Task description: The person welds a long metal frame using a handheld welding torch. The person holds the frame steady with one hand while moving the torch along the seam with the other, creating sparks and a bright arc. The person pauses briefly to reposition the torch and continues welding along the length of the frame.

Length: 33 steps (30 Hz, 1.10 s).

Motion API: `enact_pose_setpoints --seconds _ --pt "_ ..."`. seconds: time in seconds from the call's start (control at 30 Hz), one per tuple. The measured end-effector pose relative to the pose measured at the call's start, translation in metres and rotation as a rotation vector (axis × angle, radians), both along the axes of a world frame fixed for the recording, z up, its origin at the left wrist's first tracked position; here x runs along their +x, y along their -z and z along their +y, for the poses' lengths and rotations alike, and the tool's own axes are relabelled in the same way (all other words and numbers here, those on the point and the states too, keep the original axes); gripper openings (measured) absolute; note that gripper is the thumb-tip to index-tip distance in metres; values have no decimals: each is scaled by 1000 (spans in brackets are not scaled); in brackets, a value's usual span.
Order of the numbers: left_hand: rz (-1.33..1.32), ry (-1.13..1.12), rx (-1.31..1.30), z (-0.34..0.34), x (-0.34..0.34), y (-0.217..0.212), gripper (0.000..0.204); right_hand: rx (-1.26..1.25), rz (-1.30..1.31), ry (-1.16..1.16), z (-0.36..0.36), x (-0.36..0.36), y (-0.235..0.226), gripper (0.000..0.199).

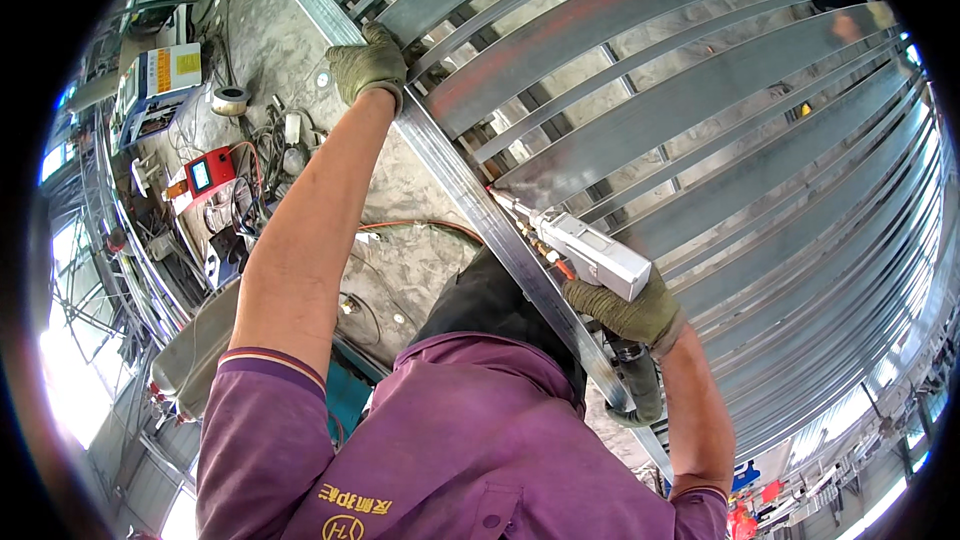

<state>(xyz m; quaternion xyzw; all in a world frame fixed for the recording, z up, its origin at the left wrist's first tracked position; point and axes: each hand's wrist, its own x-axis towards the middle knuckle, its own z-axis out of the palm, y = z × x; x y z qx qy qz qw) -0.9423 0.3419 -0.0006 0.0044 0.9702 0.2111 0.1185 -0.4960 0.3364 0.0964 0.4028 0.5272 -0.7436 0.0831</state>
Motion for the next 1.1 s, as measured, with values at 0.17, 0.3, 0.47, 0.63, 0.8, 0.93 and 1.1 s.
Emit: enact_pose_setpoints --seconds 0.17,0.3,0.47,0.63,0.8,0.93,1.1 --pt "-9 3 -10 1 2 -1 111 13 -17 -43 2 2 0 62" --pt "28 0 8 0 1 3 109 -48 -15 14 1 0 0 67" --pt "58 -14 34 0 3 0 95 -26 -99 -34 4 -4 -6 65" --pt "40 -16 30 2 2 0 96 -26 -78 -24 4 -4 -7 65" --pt "86 4 0 -1 -3 12 101 -29 -148 -46 6 -6 -10 67" --pt "31 16 19 -1 1 5 107 -21 -130 -50 5 -2 -7 68" --pt "21 17 24 -2 -2 7 109 -12 -92 -31 3 0 -4 69"
